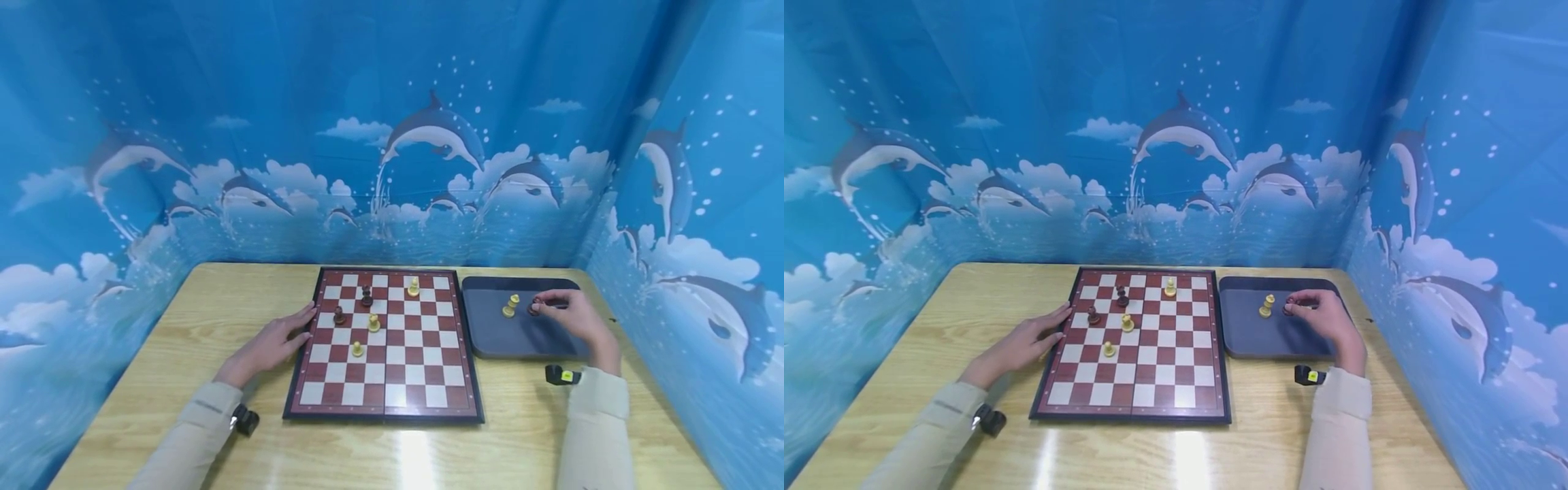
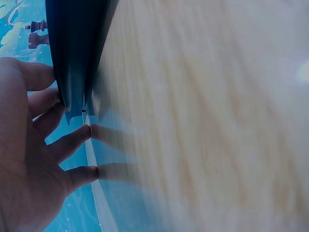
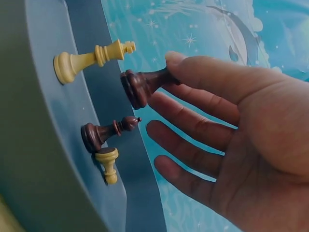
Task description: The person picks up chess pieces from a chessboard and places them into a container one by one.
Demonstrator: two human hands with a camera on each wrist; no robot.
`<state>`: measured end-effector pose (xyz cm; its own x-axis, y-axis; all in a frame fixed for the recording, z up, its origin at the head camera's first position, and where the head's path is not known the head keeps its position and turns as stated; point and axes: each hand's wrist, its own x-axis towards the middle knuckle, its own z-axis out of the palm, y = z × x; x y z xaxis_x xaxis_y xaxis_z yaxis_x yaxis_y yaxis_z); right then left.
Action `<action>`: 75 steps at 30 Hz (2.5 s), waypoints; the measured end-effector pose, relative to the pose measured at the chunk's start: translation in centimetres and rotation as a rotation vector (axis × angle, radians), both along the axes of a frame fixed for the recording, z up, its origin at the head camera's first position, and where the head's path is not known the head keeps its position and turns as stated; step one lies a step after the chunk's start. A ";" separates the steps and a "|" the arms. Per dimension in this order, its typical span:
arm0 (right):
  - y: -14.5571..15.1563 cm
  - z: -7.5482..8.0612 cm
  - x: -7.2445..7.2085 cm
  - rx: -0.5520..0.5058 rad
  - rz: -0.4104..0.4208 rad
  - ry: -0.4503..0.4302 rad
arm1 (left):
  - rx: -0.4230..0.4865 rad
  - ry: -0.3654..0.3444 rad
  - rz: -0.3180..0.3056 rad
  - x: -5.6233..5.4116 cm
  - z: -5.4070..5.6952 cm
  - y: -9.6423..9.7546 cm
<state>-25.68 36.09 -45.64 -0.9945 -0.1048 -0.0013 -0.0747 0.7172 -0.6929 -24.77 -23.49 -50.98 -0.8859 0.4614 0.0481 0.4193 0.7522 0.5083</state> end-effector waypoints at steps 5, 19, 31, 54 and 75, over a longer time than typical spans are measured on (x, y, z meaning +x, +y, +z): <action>0.1 -0.2 -0.1 0.029 0.009 -0.019 | -0.008 -0.010 0.002 -0.1 -0.1 0.0; 0.2 -0.9 -0.3 0.063 -0.015 -0.075 | -0.001 0.011 -0.024 -0.3 -0.2 -0.1; 0.4 -1.2 -0.4 0.076 -0.024 -0.095 | 0.005 0.016 -0.030 -0.3 -0.3 -0.2; -1.5 1.9 0.7 0.016 0.004 0.078 | -0.004 0.011 -0.012 0.1 0.5 -1.1; -6.5 2.1 -1.3 -0.187 0.116 0.049 | 0.002 0.000 -0.010 0.1 -0.2 0.1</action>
<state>-26.99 29.57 -43.57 -0.9742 -0.2124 0.0765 -0.1857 0.5616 -0.8063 -24.70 -23.42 -51.21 -0.8810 0.4705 0.0494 0.4273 0.7465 0.5100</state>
